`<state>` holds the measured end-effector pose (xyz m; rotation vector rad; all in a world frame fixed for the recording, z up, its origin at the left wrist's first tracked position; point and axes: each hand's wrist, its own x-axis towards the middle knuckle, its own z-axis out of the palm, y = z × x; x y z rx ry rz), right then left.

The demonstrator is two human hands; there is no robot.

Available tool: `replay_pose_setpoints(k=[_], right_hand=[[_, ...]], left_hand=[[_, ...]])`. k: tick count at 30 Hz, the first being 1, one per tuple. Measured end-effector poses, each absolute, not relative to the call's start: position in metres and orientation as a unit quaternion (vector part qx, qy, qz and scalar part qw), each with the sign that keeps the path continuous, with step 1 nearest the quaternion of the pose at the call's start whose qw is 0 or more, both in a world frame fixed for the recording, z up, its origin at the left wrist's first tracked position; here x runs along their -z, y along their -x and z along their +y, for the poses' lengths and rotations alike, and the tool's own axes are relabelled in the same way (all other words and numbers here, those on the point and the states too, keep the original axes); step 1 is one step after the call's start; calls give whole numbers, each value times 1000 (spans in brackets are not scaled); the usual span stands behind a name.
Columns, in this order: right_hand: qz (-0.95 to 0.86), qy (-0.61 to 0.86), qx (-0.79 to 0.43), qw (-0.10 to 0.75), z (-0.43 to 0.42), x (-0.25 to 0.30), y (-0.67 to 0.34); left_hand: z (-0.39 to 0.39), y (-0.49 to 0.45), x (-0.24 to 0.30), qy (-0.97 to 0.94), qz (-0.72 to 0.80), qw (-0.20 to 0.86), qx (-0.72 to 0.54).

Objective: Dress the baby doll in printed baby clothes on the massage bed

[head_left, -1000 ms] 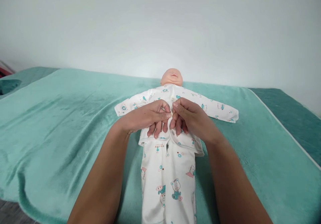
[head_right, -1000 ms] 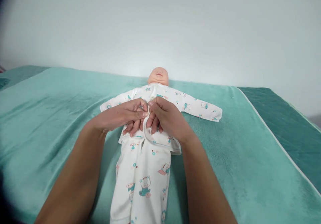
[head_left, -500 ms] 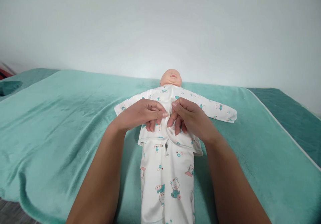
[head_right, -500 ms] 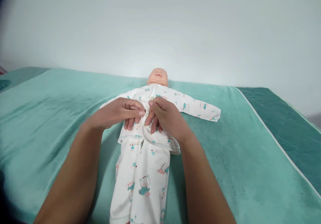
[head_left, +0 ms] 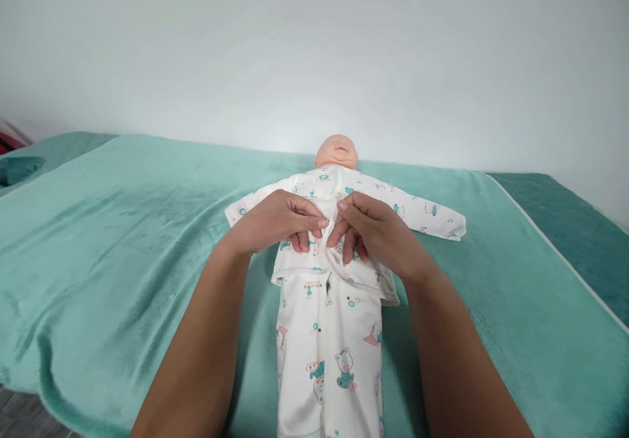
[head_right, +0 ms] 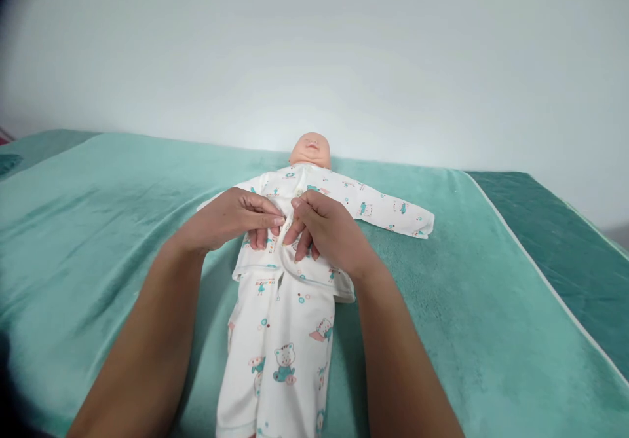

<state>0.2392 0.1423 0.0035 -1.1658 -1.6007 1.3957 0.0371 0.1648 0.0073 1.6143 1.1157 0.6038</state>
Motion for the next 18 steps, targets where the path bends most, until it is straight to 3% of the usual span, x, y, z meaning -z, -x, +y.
replay_pose_setpoints(k=[18], right_hand=[[-625,442,-544,342,142,-2,-239]], left_hand=[[163,-40,-6,-701,442,504,-244]])
